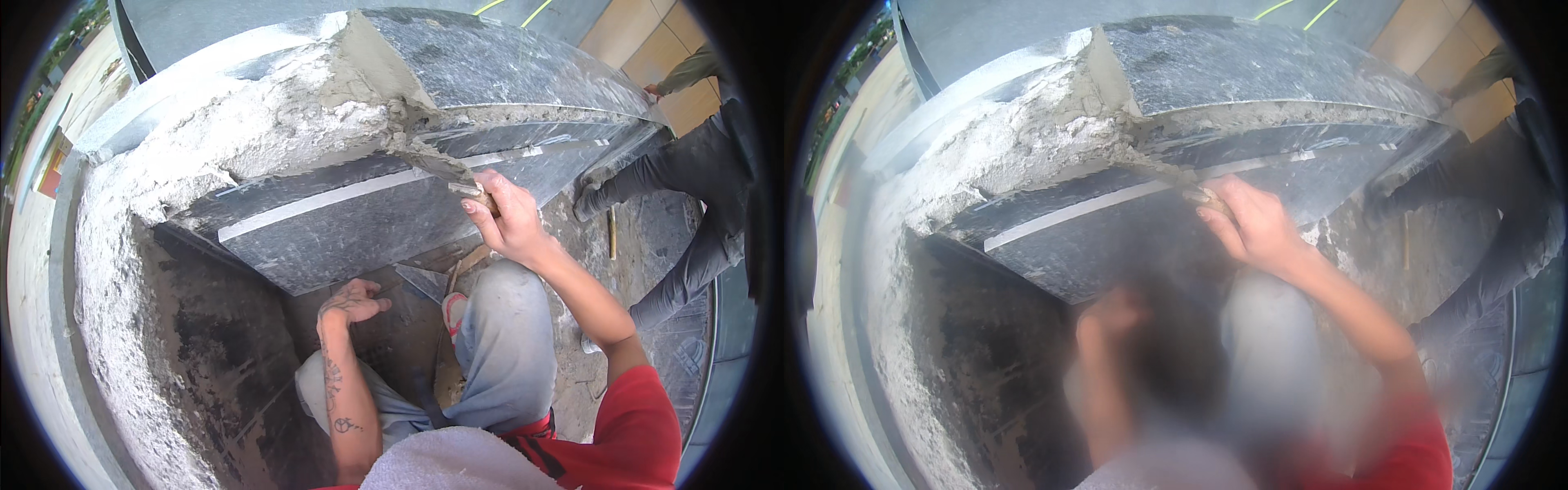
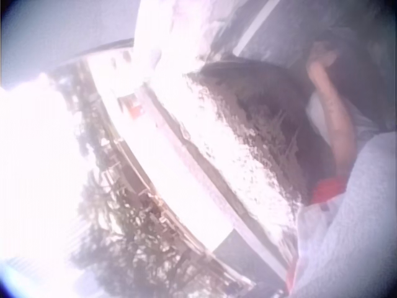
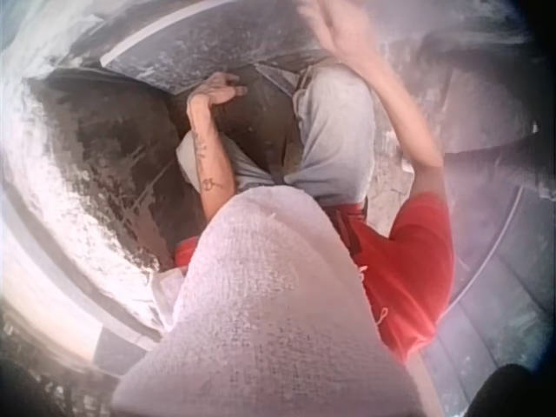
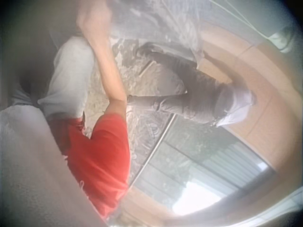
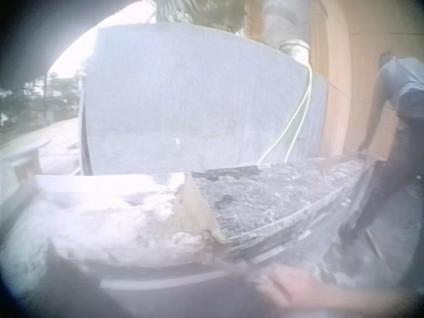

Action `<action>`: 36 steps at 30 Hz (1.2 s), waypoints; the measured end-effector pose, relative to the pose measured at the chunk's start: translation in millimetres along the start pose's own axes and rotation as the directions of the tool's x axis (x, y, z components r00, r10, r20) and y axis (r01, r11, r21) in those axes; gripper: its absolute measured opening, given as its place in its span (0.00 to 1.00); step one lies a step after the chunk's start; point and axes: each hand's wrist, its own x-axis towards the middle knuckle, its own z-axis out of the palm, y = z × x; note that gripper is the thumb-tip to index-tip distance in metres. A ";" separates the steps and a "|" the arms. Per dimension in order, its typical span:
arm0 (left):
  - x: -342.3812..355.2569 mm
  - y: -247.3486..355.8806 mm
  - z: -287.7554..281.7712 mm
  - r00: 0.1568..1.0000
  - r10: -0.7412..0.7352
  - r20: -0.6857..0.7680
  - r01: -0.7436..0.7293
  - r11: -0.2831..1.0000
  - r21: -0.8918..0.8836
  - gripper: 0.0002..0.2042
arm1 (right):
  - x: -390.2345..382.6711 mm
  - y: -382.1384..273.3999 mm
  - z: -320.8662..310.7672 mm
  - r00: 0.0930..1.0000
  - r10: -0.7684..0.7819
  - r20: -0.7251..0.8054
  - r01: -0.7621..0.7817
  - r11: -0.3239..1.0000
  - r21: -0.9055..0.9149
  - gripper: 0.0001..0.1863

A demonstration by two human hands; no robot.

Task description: The person applies grout to the joints between dark stone tiles using a small hand tool. They smooth the grout along the seams and edges of a curved tile structure while another worker assists nearby.

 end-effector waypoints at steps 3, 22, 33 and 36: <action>-19.1 8.9 -16.5 0.998 -0.065 0.012 0.065 0.998 -0.026 0.33 | 21.2 -4.3 15.6 1.000 0.001 -0.028 0.000 1.000 0.012 0.14; 6.7 -4.8 4.6 0.999 0.051 -0.004 -0.051 0.998 -0.019 0.33 | -31.8 69.3 -14.0 0.927 0.376 -0.014 -0.375 0.926 0.040 0.15; -7.8 11.6 -4.4 0.998 -0.051 0.048 0.051 0.999 -0.005 0.34 | 33.0 -5.9 18.0 0.994 0.012 0.105 -0.028 0.988 0.151 0.15; -8.7 3.5 -3.3 0.999 -0.051 0.000 0.051 0.999 -0.011 0.34 | 36.8 0.5 20.5 0.982 0.162 0.093 -0.175 0.972 0.155 0.14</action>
